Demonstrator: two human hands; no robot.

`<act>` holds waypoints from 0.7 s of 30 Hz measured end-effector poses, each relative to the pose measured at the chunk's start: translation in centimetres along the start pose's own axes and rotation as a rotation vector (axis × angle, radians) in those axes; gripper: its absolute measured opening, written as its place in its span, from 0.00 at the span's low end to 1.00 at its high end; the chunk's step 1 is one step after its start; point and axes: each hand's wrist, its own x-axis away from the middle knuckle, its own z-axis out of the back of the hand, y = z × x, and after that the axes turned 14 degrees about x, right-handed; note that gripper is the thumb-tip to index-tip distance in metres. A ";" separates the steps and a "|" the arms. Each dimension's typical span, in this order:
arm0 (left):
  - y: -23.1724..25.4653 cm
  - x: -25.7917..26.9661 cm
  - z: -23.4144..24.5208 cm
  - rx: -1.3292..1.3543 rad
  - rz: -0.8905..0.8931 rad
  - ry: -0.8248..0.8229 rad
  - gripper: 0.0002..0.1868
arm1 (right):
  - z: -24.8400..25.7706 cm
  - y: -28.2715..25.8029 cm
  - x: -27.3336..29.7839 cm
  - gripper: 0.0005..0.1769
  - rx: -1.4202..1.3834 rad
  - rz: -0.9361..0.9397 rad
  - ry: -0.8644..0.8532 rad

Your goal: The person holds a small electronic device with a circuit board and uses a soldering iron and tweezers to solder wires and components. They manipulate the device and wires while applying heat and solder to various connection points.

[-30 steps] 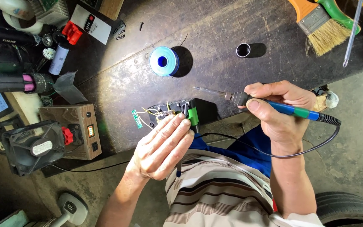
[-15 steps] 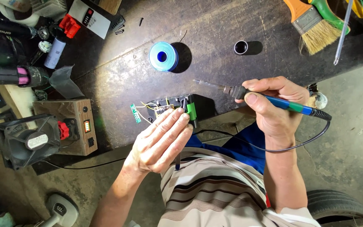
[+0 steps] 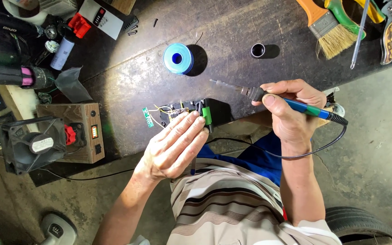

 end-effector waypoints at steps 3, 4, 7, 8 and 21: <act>0.0 0.1 -0.1 -0.004 -0.004 0.003 0.18 | 0.0 -0.1 -0.1 0.09 -0.004 -0.001 0.000; 0.0 0.1 -0.1 -0.003 -0.001 0.003 0.18 | -0.1 -0.1 -0.1 0.09 -0.004 0.000 -0.002; 0.1 0.1 0.0 0.002 0.006 0.003 0.18 | 0.0 0.0 -0.1 0.09 -0.007 0.003 0.001; 0.1 0.1 0.0 0.001 0.007 0.004 0.18 | 0.0 0.0 -0.1 0.09 -0.007 0.003 0.000; 0.2 0.0 0.1 -0.010 0.017 0.000 0.17 | 0.0 0.2 -0.1 0.09 -0.001 0.012 0.001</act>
